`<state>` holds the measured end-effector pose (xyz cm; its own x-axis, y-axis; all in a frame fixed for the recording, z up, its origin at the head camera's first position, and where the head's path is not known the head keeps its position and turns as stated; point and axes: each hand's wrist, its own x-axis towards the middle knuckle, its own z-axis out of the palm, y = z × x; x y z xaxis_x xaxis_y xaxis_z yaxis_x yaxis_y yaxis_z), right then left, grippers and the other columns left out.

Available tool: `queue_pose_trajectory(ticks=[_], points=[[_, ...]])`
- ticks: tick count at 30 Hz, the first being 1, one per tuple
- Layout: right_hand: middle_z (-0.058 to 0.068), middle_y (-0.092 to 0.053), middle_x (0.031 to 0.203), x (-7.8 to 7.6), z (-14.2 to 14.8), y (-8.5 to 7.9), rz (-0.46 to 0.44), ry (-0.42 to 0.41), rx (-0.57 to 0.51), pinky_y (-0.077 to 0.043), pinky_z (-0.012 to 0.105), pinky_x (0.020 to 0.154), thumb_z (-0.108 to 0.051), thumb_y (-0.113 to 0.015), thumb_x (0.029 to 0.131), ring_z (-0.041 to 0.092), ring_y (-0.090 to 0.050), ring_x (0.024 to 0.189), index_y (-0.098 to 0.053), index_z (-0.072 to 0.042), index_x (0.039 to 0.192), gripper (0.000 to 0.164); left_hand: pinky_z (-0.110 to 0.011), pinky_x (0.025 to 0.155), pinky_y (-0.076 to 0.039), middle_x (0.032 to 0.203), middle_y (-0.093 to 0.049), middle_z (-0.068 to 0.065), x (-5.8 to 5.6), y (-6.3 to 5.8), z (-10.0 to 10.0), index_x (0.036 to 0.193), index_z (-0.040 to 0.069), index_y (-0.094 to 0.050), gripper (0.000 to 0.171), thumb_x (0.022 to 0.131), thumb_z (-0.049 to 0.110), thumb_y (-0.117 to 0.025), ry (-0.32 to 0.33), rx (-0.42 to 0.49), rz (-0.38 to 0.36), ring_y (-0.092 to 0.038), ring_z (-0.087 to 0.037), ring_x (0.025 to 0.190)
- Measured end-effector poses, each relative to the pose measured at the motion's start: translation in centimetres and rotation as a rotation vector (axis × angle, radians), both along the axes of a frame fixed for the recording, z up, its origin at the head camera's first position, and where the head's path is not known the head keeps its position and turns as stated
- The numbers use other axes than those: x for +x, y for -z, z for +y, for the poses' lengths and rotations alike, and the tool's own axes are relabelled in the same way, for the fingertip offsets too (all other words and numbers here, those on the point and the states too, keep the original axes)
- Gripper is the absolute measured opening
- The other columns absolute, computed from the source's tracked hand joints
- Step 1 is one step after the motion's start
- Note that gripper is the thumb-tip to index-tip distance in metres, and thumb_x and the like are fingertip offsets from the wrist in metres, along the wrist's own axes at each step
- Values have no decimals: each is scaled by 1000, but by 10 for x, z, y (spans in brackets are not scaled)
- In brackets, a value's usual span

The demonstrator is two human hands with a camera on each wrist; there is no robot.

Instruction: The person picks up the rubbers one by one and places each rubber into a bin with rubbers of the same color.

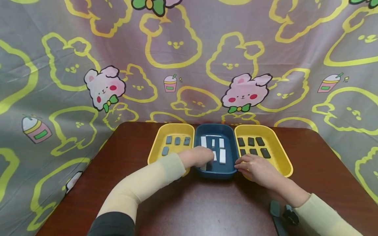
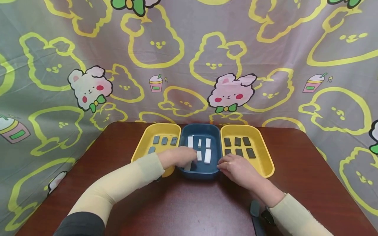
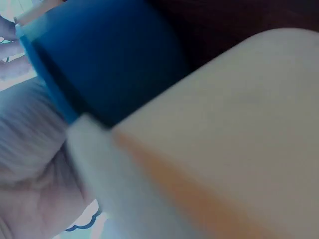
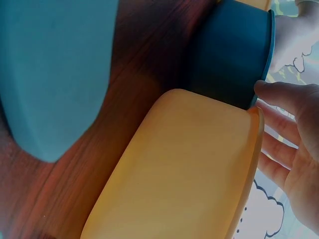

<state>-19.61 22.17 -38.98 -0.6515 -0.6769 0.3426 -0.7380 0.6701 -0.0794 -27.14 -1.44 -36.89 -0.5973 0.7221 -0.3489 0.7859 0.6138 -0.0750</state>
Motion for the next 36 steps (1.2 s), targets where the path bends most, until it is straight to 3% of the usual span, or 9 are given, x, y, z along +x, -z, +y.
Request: queue_pose_trajectory(ticks=[14, 19, 22, 27, 32, 36], points=[[0, -68, 96, -3, -1, 3, -4, -7, -4, -55, 35, 76, -9, -83, 75, 16, -62, 85, -77, -9, 97, 22, -26, 82, -48, 92, -64, 3, -3, 3, -4, 107, 16, -71, 17, 90, 12, -70, -99, 54, -48, -56, -13, 82], [1, -68, 97, -1, -2, 4, -22, 14, 5, -55, 35, 77, -10, -83, 75, 17, -62, 87, -76, -9, 98, 24, -29, 89, -47, 108, -66, -2, -4, -13, -15, 114, 12, -71, 27, 91, 1, -62, -75, 116, -20, -59, -15, 96], [1, -67, 100, 2, -1, 1, -38, 40, 5, -55, 36, 77, -9, -83, 75, 18, -62, 89, -75, -8, 100, 26, -31, 91, -47, 116, -64, -6, -5, -29, -27, 120, 10, -68, 30, 93, 3, -60, -93, 174, -15, -59, -17, 102], [3, -66, 106, 10, 5, -9, -55, 96, -28, -54, 38, 80, -11, -83, 76, 20, -64, 94, -73, -9, 105, 31, -34, 89, -48, 116, -64, -6, -5, -44, -55, 122, 11, -66, 28, 94, 13, -63, -111, 290, 45, -60, -17, 101], [0, -65, 102, 26, 23, -22, -40, 154, -26, -55, 37, 77, -15, -85, 74, 17, -63, 90, -72, -11, 105, 34, -36, 90, -48, 118, -64, -5, 3, -47, -91, 123, 10, -65, 31, 94, 21, -65, -145, 407, 143, -62, -18, 105], [-7, -63, 93, 45, 40, -27, -12, 208, 2, -53, 31, 66, -20, -85, 73, 9, -60, 78, -73, -16, 98, 29, -40, 86, -50, 123, -60, -7, 9, -45, -121, 127, 8, -61, 37, 94, 25, -65, -227, 462, 196, -62, -22, 104]])
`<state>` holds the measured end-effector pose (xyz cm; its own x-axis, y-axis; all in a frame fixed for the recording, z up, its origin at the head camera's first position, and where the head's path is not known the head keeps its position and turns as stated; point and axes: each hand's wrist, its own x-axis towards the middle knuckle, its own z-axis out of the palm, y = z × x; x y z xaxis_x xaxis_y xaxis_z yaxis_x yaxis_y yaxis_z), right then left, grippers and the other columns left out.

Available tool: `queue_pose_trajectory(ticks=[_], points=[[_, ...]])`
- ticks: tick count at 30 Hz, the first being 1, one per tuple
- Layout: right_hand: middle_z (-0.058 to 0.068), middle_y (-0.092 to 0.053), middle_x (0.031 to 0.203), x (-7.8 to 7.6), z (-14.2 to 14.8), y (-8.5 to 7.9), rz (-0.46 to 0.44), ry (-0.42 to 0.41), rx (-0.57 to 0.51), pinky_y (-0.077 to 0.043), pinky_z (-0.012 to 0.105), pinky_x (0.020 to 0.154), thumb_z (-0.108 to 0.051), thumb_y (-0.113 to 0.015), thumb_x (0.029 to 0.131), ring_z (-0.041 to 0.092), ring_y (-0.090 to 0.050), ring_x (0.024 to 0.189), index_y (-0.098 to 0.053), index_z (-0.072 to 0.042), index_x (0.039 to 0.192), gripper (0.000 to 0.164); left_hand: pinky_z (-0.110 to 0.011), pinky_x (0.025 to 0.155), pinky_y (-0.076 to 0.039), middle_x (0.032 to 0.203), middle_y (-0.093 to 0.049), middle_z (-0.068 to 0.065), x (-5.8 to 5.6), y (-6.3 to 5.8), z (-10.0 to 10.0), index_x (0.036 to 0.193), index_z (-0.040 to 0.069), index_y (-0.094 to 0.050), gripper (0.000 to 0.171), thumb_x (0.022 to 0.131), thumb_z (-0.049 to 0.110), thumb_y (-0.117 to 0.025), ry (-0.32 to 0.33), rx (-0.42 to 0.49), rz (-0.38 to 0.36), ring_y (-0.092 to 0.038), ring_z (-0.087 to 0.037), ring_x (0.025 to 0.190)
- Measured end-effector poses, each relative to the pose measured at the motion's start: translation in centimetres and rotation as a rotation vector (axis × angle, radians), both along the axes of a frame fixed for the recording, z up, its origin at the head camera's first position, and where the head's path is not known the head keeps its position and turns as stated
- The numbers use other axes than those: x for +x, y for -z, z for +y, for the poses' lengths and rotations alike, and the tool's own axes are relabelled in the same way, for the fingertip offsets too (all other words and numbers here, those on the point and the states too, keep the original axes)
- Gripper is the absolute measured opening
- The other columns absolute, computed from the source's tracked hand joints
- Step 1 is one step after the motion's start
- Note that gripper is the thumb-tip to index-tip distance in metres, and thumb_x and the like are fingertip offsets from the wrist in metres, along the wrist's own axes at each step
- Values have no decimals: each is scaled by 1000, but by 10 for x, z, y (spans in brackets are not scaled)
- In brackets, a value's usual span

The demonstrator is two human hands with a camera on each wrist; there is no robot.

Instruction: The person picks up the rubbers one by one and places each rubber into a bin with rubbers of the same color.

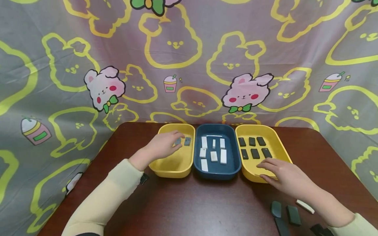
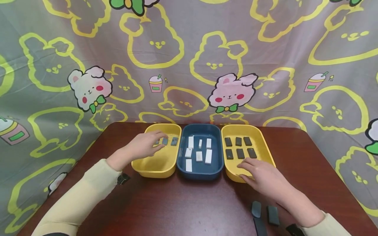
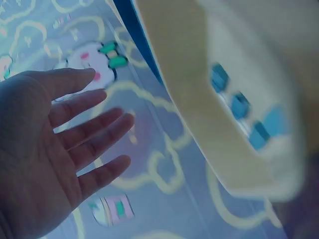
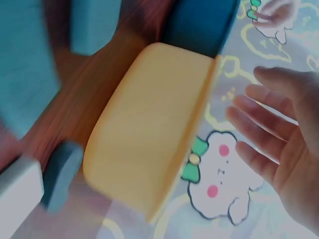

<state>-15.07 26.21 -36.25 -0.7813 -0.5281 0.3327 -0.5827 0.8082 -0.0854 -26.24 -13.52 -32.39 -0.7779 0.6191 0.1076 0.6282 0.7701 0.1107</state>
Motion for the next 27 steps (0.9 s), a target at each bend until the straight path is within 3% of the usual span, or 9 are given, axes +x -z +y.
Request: queue_pose_trajectory(ticks=[4, 10, 14, 18, 23, 27], points=[[-17, -57, 85, 20, 15, 3, -41, -1, 6, -46, 26, 56, -22, -84, 74, -1, -51, 67, -70, -24, 92, 23, -45, 88, -48, 134, -50, -13, 3, 8, -31, 136, 6, -52, 48, 94, 26, -65, -124, 82, -49, -56, -28, 113], [-18, -55, 87, 38, 26, 16, -297, 75, 88, -47, 28, 56, -32, -81, 77, -4, -50, 67, -67, -24, 96, 24, -56, 100, -37, 149, -27, -29, -1, 24, -68, 146, -2, -32, 70, 93, 26, -67, -314, 173, -141, -34, -43, 134], [-18, -51, 89, 38, 25, 26, -439, 145, 128, -46, 28, 59, -35, -81, 77, -3, -47, 72, -64, -27, 101, 31, -58, 103, -32, 150, -21, -33, -7, 40, -83, 148, -6, -21, 76, 94, 26, -64, -360, 195, -233, -29, -47, 135], [-18, -49, 89, 37, 26, 36, -495, 177, 126, -46, 29, 61, -33, -82, 75, -2, -45, 74, -62, -30, 101, 32, -56, 104, -31, 147, -28, -35, -11, 55, -90, 147, -12, -17, 78, 97, 29, -60, -394, 223, -317, -33, -46, 133], [-16, -52, 89, 31, 25, 43, -569, 191, 128, -48, 30, 64, -24, -84, 73, 0, -49, 74, -66, -26, 100, 33, -54, 101, -37, 136, -42, -37, -16, 66, -88, 142, -16, -26, 69, 98, 27, -57, -446, 242, -323, -44, -45, 125], [-15, -54, 89, 27, 23, 45, -626, 205, 146, -49, 32, 66, -20, -84, 73, 1, -52, 76, -71, -22, 101, 31, -46, 85, -48, 114, -59, -29, -17, 70, -82, 136, -15, -36, 55, 99, 21, -54, -468, 238, -307, -61, -35, 98]])
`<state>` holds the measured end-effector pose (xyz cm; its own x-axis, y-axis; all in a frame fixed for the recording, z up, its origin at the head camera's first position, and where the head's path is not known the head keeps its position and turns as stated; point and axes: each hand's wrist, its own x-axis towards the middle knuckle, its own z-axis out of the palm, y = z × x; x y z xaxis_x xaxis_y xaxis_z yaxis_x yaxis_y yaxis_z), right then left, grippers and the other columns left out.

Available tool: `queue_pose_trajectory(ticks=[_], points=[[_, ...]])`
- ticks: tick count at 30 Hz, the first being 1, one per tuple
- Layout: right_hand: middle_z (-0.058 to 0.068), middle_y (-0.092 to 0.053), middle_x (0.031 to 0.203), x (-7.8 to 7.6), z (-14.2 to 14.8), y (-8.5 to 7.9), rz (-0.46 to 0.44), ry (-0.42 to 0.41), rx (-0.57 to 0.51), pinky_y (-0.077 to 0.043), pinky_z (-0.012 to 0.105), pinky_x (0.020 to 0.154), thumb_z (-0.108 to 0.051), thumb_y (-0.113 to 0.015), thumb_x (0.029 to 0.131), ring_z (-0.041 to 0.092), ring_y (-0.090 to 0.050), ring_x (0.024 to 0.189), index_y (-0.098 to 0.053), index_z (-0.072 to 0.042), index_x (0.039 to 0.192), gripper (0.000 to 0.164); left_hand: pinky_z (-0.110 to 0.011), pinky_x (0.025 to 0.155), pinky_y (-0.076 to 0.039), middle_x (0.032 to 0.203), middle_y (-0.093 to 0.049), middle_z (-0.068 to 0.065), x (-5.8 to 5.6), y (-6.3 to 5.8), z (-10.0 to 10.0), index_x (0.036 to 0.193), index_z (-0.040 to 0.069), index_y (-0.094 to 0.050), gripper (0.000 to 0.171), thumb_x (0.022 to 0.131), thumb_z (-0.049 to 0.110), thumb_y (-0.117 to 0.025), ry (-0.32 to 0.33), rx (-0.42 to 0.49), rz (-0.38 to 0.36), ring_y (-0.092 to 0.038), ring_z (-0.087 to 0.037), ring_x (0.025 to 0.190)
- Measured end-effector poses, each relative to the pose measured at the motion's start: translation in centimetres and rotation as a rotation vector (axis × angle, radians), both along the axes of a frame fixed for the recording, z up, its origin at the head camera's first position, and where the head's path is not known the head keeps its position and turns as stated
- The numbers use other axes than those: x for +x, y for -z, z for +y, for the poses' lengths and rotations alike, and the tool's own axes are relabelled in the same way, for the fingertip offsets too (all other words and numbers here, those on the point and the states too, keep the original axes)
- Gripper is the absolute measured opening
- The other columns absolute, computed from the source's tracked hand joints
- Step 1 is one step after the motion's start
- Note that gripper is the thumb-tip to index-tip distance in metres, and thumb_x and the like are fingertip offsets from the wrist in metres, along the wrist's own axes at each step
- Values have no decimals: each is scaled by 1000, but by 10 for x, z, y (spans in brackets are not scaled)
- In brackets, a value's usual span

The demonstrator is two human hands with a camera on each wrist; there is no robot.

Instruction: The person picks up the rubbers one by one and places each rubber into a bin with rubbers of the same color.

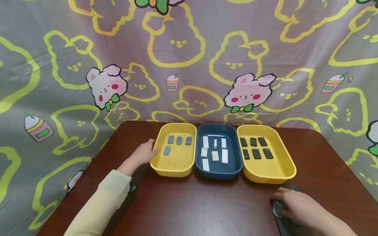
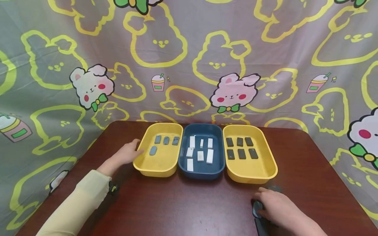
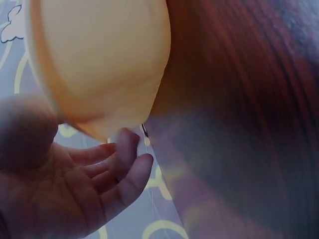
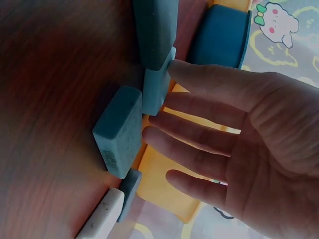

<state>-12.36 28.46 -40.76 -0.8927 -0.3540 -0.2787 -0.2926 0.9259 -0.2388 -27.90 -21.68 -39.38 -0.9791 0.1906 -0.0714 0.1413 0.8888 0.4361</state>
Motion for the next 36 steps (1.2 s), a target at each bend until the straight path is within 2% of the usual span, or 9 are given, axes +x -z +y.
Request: queue_pose_trajectory(ticks=[3, 7, 13, 18, 21, 25, 27, 33, 36], points=[[-14, -54, 89, 1, 0, 1, 0, -15, -3, -49, 32, 64, -21, -84, 73, 2, -53, 75, -73, -18, 100, 29, -38, 66, -50, 90, -62, -20, 1, 0, 7, 132, -13, -37, 44, 101, 16, -47, -25, 11, -39, -61, -25, 72], [-12, -56, 91, 2, 0, 3, -33, 6, -25, -50, 33, 65, -24, -84, 73, 4, -54, 76, -74, -16, 100, 30, -34, 54, -48, 75, -55, -15, 3, 2, 14, 134, -11, -31, 41, 102, 13, -40, -75, -28, -88, -56, -23, 57], [-8, -58, 93, 1, -1, 4, -97, 34, -59, -50, 32, 66, -16, -83, 75, 6, -55, 78, -73, -12, 104, 31, -40, 59, -49, 75, -57, -15, 3, 6, 19, 140, -16, -28, 51, 100, 13, -40, -94, -182, -8, -56, -26, 61], [-9, -55, 89, 0, 2, 5, -113, 38, -95, -47, 29, 63, -12, -81, 76, 4, -51, 74, -74, -12, 103, 28, -42, 57, -49, 74, -57, -16, 2, 6, 21, 140, -16, -29, 52, 99, 14, -40, -90, -250, 4, -56, -27, 61], [-10, -54, 87, -1, 5, 6, -88, 10, -113, -45, 27, 61, -11, -81, 77, 3, -49, 73, -74, -11, 102, 26, -41, 57, -48, 74, -57, -16, 2, 6, 22, 142, -16, -27, 54, 100, 14, -39, -98, -270, -9, -56, -26, 61], [-10, -53, 85, -1, 5, 5, -73, 27, -105, -45, 26, 60, -8, -79, 78, 2, -49, 72, -74, -11, 100, 23, -39, 57, -48, 73, -56, -14, 2, 6, 24, 145, -15, -25, 54, 101, 15, -37, -113, -278, -32, -56, -25, 61], [-9, -53, 87, 0, 4, 4, -96, 48, -97, -45, 27, 61, -9, -78, 79, 3, -49, 73, -74, -13, 102, 24, -39, 57, -48, 73, -56, -14, 1, 6, 24, 145, -15, -25, 54, 101, 15, -37, -114, -281, -35, -56, -25, 61], [-8, -52, 95, 6, 7, 4, -127, -48, -136, -48, 27, 61, -7, -77, 78, 3, -49, 73, -73, -15, 108, 31, -42, 59, -49, 76, -58, -16, 0, 7, 23, 145, -15, -25, 54, 101, 15, -36, -112, -292, -29, -57, -26, 63], [-9, -51, 94, 8, 6, 5, -124, -59, -137, -48, 26, 61, -11, -81, 75, 2, -49, 72, -74, -15, 107, 33, -42, 59, -49, 76, -57, -16, 0, 6, 23, 145, -15, -25, 54, 100, 15, -36, -114, -294, -27, -57, -27, 63]])
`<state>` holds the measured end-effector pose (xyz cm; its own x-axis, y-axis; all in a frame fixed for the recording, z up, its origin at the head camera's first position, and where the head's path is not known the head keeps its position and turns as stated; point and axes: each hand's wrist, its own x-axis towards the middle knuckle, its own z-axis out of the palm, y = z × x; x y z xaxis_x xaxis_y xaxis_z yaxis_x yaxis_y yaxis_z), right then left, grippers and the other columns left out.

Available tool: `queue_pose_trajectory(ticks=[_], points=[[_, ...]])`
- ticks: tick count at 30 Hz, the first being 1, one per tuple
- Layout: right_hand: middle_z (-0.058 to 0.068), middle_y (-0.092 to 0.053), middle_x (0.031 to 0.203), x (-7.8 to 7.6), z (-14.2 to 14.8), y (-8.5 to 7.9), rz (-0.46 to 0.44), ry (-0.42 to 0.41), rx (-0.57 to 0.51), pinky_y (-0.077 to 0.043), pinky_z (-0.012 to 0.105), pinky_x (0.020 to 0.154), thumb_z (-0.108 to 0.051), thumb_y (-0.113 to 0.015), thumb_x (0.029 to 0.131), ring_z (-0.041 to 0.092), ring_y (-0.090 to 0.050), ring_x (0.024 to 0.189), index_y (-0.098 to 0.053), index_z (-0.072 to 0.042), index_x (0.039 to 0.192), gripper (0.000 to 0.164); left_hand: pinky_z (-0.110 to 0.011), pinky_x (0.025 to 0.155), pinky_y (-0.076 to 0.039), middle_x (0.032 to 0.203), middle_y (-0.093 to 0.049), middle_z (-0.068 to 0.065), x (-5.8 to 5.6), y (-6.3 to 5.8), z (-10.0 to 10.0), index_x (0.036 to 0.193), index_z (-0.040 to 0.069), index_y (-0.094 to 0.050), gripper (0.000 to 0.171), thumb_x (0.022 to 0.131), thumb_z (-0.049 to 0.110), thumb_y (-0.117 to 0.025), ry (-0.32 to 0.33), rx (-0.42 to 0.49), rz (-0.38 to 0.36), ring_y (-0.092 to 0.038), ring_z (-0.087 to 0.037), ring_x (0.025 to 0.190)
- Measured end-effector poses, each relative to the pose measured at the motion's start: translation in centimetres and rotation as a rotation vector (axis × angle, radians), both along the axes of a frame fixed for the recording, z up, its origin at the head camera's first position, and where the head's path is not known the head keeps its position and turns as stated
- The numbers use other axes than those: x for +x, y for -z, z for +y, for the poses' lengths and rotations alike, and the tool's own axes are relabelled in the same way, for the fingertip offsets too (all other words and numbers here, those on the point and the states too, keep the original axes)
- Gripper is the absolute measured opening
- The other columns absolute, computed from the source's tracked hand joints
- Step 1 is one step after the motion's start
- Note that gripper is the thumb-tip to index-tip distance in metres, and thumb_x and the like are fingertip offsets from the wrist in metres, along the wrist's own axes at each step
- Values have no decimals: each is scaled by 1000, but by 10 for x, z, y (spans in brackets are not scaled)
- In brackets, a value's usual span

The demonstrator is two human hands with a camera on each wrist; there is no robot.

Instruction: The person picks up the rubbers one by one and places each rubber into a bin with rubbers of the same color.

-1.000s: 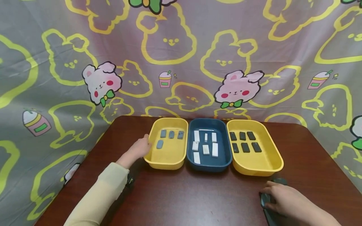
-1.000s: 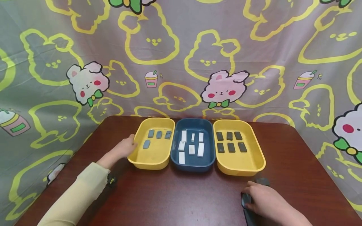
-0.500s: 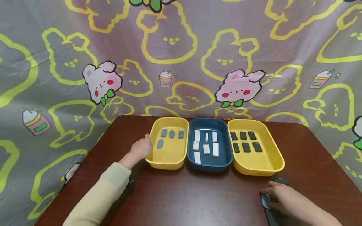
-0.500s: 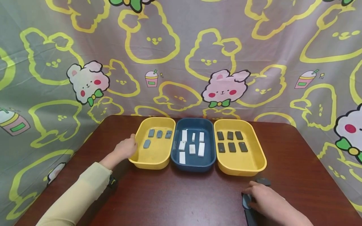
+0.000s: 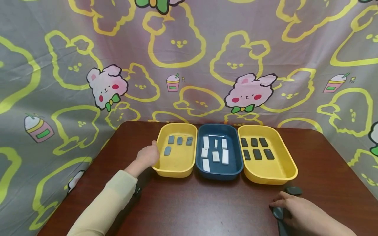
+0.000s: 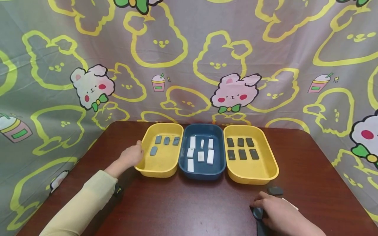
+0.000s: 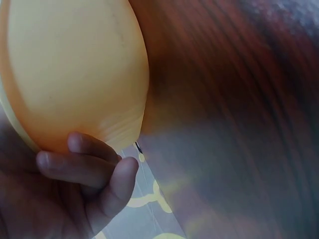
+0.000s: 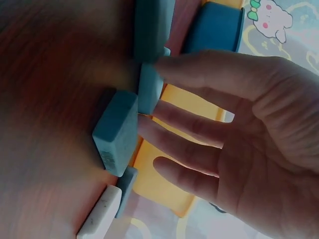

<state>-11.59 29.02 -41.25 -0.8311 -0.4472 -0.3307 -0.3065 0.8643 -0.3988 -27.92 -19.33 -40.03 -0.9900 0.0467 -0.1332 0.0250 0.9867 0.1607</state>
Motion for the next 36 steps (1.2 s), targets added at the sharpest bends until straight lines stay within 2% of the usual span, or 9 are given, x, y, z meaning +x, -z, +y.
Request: queue_pose_trajectory(ticks=[5, 11, 17, 21, 25, 28, 31, 36], points=[[-12, -53, 94, 0, 0, 1, 59, -56, -24, -50, 25, 62, -22, -84, 72, 0, -54, 78, -74, -15, 104, 34, -40, 58, -48, 73, -55, -15, 1, -1, 0, 144, -15, -25, 54, 100, 14, -37, -2, 5, -4, -56, -26, 62], [-13, -52, 91, -1, -2, 1, 95, -63, -9, -49, 25, 61, -20, -84, 72, -1, -51, 75, -74, -17, 99, 28, -39, 57, -48, 72, -55, -14, 2, -3, 0, 145, -14, -24, 55, 100, 15, -38, -2, 5, -14, -56, -25, 61], [-15, -49, 88, -1, -4, -6, 203, -144, -42, -46, 26, 58, -19, -84, 72, -2, -48, 72, -72, -20, 96, 27, -38, 57, -47, 70, -55, -13, 1, -2, -1, 145, -14, -24, 55, 101, 15, -38, 1, -11, -16, -55, -25, 60], [-18, -47, 86, -5, -17, -25, 200, -175, -48, -46, 25, 58, -21, -82, 75, -2, -46, 69, -72, -24, 98, 25, -41, 59, -48, 73, -56, -14, 1, -2, 1, 145, -14, -26, 55, 100, 15, -38, 15, -32, 0, -56, -26, 62], [-18, -50, 90, -15, -40, -55, 157, -206, -51, -49, 24, 63, -21, -83, 76, -1, -48, 72, -73, -23, 102, 28, -43, 61, -49, 75, -58, -15, 1, -3, 2, 144, -15, -27, 55, 99, 14, -39, 13, -42, -2, -57, -27, 64], [-18, -51, 93, -24, -61, -77, 206, -241, -50, -51, 25, 68, -22, -84, 75, 2, -50, 76, -73, -25, 104, 31, -42, 61, -49, 76, -58, -15, 1, -3, 3, 144, -15, -27, 55, 99, 14, -40, 16, -42, -8, -57, -26, 64], [-15, -53, 97, -37, -82, -95, 301, -283, -52, -52, 27, 73, -24, -84, 75, 6, -53, 81, -74, -24, 106, 32, -43, 61, -49, 76, -58, -15, 0, -3, 3, 144, -15, -26, 55, 99, 13, -40, 17, -43, -10, -57, -26, 64], [-6, -58, 104, -66, -115, -111, 428, -373, -62, -53, 27, 76, -21, -83, 77, 12, -58, 86, -73, -16, 113, 37, -43, 61, -49, 76, -58, -15, 1, -4, 2, 143, -15, -27, 54, 98, 12, -39, 12, -46, -4, -57, -27, 63]])
